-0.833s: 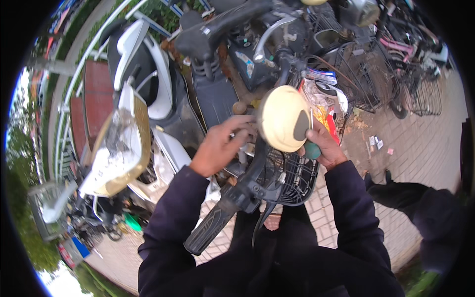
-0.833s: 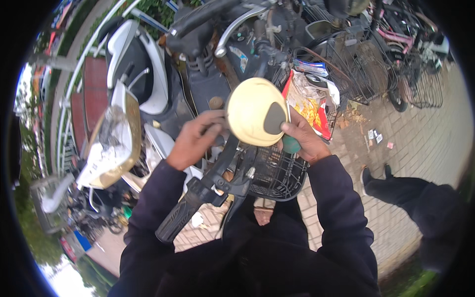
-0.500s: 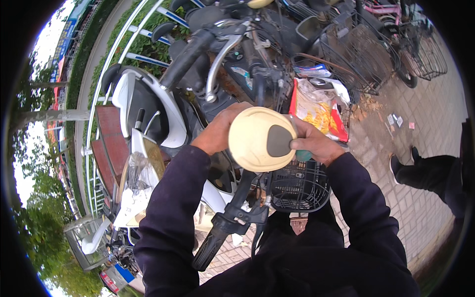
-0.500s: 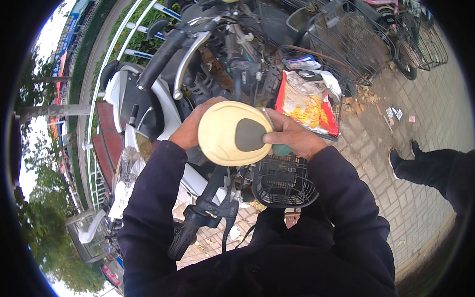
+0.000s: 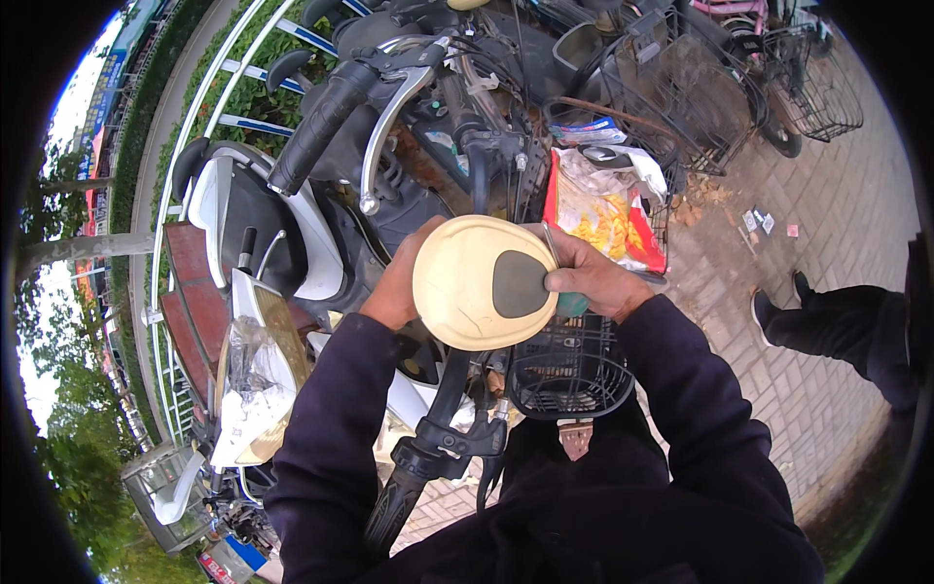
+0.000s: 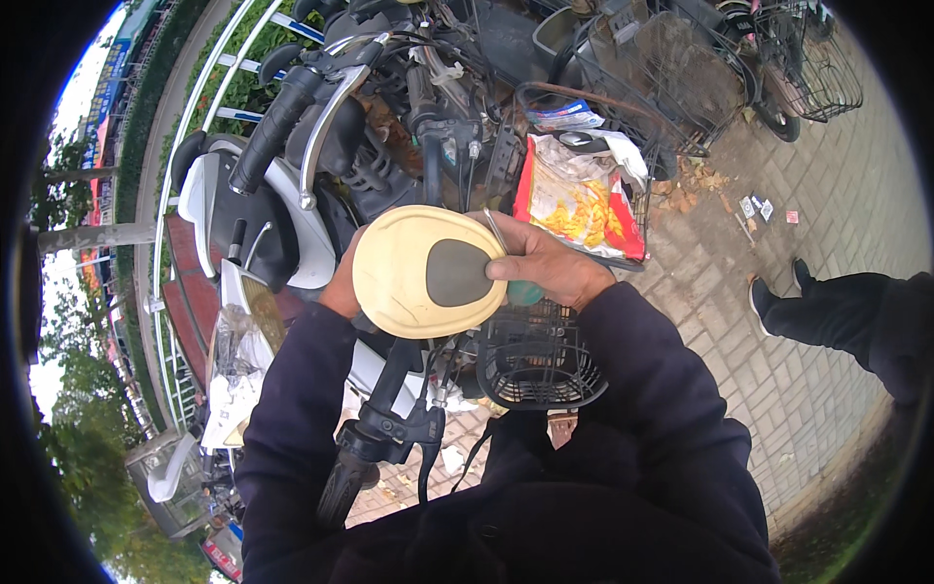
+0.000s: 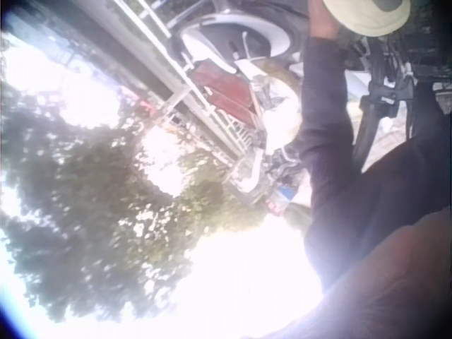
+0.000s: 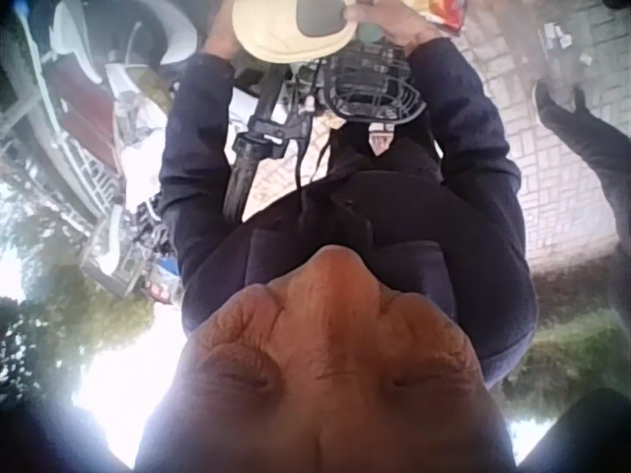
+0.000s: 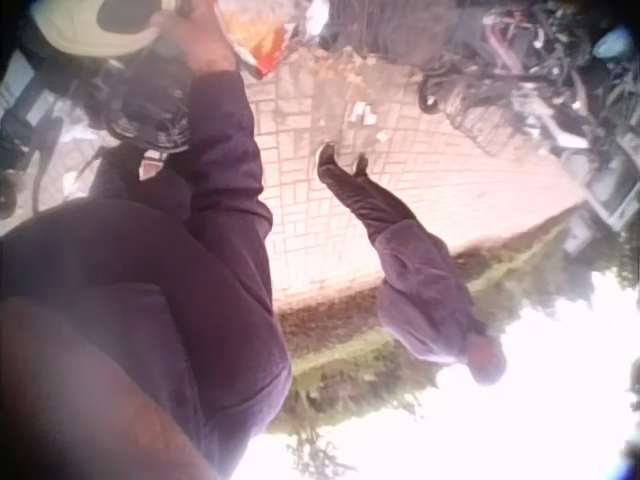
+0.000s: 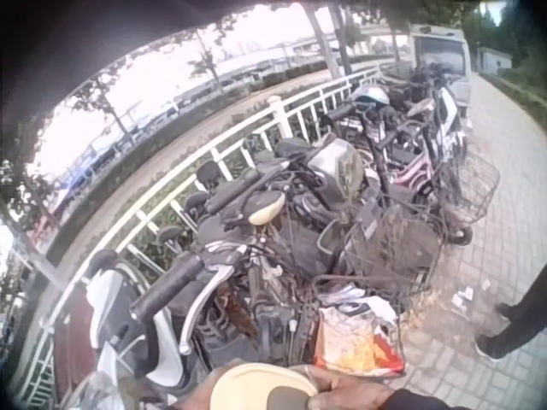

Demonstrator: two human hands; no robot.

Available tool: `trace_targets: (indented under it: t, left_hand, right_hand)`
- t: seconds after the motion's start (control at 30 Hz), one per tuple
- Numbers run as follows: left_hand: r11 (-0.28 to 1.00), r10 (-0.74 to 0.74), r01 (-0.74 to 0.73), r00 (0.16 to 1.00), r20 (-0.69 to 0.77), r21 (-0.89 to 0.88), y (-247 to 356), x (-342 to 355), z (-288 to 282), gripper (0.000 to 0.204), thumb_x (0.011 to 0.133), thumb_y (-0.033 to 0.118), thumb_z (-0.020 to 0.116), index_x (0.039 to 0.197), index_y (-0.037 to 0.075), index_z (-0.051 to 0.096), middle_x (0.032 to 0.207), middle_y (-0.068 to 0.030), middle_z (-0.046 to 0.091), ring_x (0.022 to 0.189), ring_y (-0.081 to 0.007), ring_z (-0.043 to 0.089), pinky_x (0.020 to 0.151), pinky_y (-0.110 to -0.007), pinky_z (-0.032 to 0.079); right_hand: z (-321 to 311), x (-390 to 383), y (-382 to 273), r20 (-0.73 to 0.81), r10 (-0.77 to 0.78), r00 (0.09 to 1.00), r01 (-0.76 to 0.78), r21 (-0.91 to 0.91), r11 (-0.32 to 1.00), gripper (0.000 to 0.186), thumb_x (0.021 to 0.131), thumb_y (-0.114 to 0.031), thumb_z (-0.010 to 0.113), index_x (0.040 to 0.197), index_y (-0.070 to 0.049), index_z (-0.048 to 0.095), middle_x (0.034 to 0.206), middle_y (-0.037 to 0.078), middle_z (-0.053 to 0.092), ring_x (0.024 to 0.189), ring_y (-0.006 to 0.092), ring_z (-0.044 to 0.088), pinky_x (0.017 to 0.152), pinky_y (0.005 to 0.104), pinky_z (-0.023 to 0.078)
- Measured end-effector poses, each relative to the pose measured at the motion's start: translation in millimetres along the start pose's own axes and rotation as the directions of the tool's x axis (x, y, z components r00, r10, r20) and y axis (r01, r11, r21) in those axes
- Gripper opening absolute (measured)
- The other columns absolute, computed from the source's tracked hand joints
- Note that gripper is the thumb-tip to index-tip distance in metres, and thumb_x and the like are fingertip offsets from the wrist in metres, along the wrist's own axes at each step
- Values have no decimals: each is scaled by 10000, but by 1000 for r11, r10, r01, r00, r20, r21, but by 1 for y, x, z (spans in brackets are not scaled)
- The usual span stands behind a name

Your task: The person uses a screwdriver to remove screws from a scooter headlight cover, detaches the cover, and then reattaches it by screwing it back in place. The task is performed outdoors on a paved area with several scooters nearby.

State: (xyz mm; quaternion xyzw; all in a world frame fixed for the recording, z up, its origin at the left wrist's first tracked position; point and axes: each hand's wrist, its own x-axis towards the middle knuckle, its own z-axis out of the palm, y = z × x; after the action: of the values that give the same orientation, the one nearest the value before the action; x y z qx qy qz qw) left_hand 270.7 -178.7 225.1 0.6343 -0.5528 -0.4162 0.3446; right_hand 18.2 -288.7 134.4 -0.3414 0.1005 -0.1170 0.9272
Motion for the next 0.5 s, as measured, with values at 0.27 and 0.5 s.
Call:
trace_targets:
  t: [0.27, 0.5]
  left_hand:
    - [991, 13, -11, 1000, 16, -131, 5, 5, 3, 311, 910, 94, 730, 1171, -67, 680, 1099, -167, 717, 1009, -235, 701, 890, -343, 534]
    - [986, -134, 133, 991, -11, -97, -10, 5, 5, 203, 925, 54, 690, 1086, -69, 688, 1013, -120, 727, 915, -188, 699, 837, -325, 541]
  right_hand:
    - [-7, 8, 0, -177, 170, 969, -156, 91, 984, 607, 1087, -484, 581, 1509, -48, 548, 1084, 50, 724, 814, 109, 710, 618, 259, 576]
    - [1, -2, -8, -101, 168, 981, -162, 67, 985, 561, 1068, -405, 649, 1473, -26, 567, 1128, 44, 719, 892, 106, 721, 685, 260, 612]
